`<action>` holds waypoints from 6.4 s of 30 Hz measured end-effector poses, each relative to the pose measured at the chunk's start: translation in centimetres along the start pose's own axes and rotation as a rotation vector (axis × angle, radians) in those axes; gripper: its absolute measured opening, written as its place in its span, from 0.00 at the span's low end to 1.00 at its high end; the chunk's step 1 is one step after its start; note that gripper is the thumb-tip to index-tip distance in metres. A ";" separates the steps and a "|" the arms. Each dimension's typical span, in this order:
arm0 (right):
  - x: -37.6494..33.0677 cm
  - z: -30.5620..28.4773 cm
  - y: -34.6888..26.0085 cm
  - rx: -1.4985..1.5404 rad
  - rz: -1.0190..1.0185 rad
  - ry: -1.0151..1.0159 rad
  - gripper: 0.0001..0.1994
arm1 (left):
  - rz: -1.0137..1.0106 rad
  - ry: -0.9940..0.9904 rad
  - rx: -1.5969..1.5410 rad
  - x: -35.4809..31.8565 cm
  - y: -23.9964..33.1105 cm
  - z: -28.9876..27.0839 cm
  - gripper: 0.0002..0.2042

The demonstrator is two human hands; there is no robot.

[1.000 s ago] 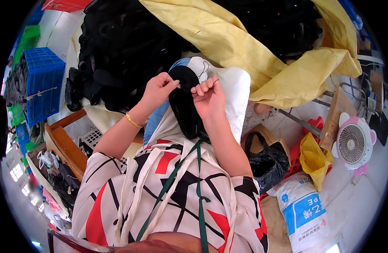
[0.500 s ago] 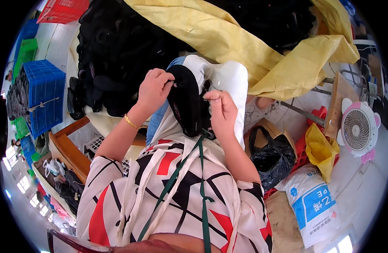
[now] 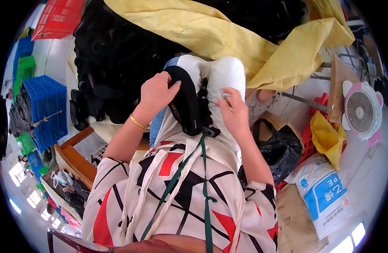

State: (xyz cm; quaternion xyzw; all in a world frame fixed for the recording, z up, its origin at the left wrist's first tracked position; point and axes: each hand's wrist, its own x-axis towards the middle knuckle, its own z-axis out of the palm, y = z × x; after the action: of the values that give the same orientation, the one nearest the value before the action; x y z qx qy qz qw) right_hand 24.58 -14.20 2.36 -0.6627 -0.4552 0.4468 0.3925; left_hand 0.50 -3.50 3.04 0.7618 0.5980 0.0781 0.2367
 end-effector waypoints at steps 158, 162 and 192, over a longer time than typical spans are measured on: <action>-1.2 1.5 -2.7 0.066 -0.369 0.162 0.05 | 0.581 -0.316 -0.109 -2.8 2.0 2.2 0.18; -0.3 -0.7 -4.0 -0.294 -0.634 0.170 0.04 | 0.353 -0.260 -0.291 -2.3 3.8 0.0 0.10; 0.6 1.6 -1.4 -0.705 -0.428 -0.391 0.03 | -0.050 -0.547 -0.645 -4.6 1.5 3.1 0.07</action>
State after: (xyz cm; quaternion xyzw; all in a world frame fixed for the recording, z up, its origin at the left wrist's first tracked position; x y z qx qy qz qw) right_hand 22.81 -13.03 3.05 -0.5501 -0.7717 0.2900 0.1331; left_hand 1.73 -8.95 1.79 0.6266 0.4765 0.0505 0.6146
